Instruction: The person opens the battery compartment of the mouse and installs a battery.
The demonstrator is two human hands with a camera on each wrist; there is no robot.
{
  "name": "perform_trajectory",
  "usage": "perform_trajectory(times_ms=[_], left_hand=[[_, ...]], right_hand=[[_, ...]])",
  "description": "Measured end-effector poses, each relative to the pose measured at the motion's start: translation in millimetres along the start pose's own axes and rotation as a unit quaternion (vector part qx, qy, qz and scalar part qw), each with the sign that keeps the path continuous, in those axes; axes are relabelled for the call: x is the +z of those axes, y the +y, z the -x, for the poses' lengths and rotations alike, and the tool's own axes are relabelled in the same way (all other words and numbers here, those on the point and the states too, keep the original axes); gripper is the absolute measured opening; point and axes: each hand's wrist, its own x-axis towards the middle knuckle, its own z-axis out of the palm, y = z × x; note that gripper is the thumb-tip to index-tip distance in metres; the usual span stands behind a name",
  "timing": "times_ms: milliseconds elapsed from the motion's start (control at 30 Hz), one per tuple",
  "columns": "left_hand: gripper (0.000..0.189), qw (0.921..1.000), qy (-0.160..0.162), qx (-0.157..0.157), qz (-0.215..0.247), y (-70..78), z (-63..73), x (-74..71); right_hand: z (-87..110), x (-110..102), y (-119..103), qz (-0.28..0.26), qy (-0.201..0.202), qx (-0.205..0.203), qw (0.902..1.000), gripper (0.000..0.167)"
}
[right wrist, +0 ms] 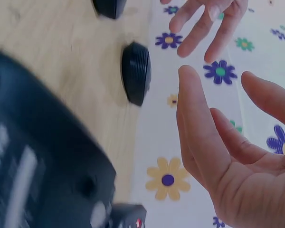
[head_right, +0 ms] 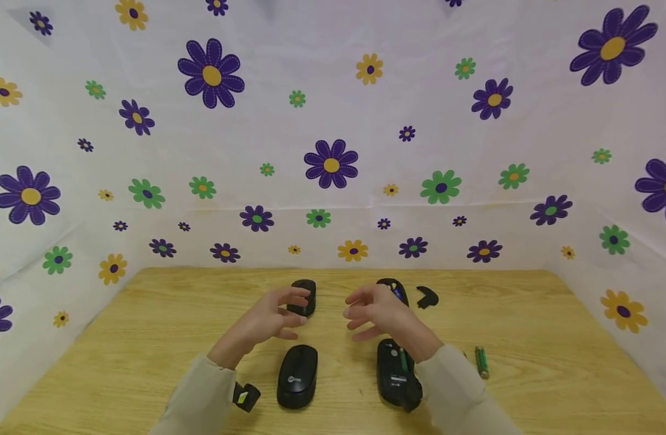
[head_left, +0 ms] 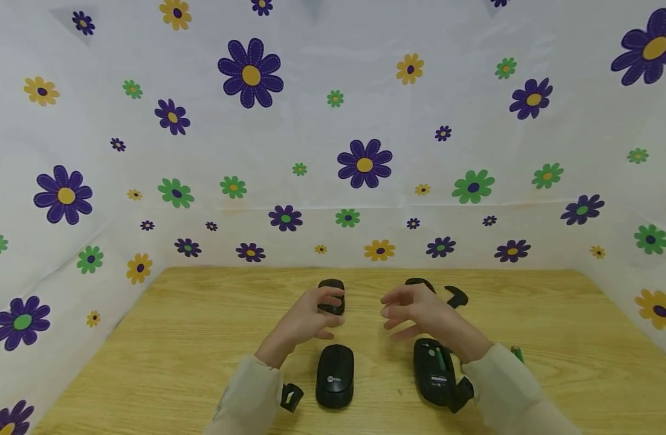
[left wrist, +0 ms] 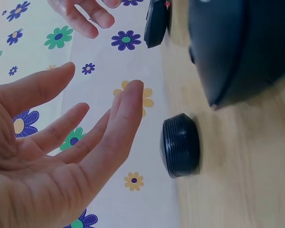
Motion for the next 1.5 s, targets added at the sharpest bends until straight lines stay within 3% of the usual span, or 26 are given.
perform_trajectory(times_ms=[700,1267,1500], left_hand=[[0.054,0.9995,-0.018,-0.021,0.014,-19.8,26.3,-10.6],[0.055,0.9963,-0.024,-0.07,0.045,-41.7,40.8,-16.6],[0.055,0.9943,-0.033,-0.084,0.057,-48.5,45.4,-14.7]], right_hand=[[3.5,43,16,-0.042,-0.051,0.032,0.9973,0.047],[-0.3,65,32,-0.052,-0.048,0.084,0.994,0.047],[0.6,70,34,-0.069,-0.046,0.087,0.9928,0.049]])
